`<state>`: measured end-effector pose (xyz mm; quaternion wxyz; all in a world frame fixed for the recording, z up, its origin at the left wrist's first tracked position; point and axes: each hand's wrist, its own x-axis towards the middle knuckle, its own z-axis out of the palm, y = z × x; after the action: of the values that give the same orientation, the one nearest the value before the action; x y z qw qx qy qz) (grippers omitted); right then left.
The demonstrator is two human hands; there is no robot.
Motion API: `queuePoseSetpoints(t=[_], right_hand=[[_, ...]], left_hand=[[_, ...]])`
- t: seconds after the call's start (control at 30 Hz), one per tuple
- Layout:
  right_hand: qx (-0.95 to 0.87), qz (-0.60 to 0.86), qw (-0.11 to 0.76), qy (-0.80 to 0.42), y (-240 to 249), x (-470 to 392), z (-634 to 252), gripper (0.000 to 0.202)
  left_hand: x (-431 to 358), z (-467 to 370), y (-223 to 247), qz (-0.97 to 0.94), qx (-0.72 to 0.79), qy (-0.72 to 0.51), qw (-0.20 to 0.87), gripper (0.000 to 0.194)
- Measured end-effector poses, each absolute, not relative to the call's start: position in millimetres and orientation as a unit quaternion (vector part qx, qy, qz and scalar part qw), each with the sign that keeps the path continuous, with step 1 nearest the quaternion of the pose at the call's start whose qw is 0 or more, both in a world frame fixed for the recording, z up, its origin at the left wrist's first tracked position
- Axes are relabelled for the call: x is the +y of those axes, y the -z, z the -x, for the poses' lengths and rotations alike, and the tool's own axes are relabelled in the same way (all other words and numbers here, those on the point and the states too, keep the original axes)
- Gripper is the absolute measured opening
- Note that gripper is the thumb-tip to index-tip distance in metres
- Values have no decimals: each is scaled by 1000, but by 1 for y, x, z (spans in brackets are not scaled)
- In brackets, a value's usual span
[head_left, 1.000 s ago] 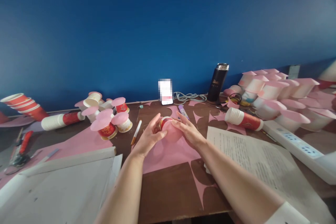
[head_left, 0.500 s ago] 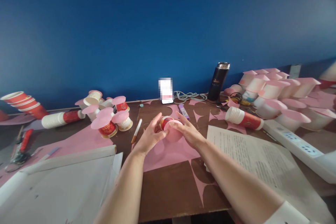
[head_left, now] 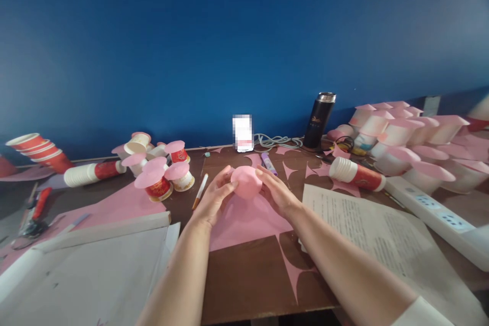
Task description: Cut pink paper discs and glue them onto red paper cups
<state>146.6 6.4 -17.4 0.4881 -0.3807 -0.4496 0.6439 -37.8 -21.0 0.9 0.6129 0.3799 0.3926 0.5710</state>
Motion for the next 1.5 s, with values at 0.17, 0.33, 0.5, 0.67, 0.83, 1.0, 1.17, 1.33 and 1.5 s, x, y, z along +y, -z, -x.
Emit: queuePoseSetpoints(t=[0.17, 0.33, 0.5, 0.67, 0.83, 1.0, 1.17, 1.33, 1.5], right_hand=[[-410, 373, 490, -672, 14, 6, -146, 76], [-421, 387, 478, -667, 6, 0, -145, 82], [-438, 395, 459, -665, -3, -6, -144, 89], [-442, 399, 449, -666, -3, -7, -145, 87], [-457, 407, 443, -655, 0, -6, -144, 86], [-470, 418, 443, -639, 4, -5, -142, 88], [-483, 419, 441, -630, 3, -6, -142, 87], [-489, 430, 437, -620, 3, -6, -142, 87], [-482, 436, 439, -621, 2, -6, -141, 86]], left_hand=[[-24, 36, -7, -368, 395, -565, 624, 62], [-28, 35, -15, -348, 445, -549, 617, 62], [-26, 34, -13, -364, 453, -548, 602, 65], [-24, 37, -9, -364, 454, -533, 614, 64], [-24, 37, -7, -385, 456, -525, 607, 64], [-24, 35, -6, -415, 449, -520, 596, 64], [-24, 34, -4, -442, 449, -514, 582, 65], [-24, 33, -4, -461, 448, -512, 569, 64], [-24, 32, -5, -457, 442, -512, 578, 63]])
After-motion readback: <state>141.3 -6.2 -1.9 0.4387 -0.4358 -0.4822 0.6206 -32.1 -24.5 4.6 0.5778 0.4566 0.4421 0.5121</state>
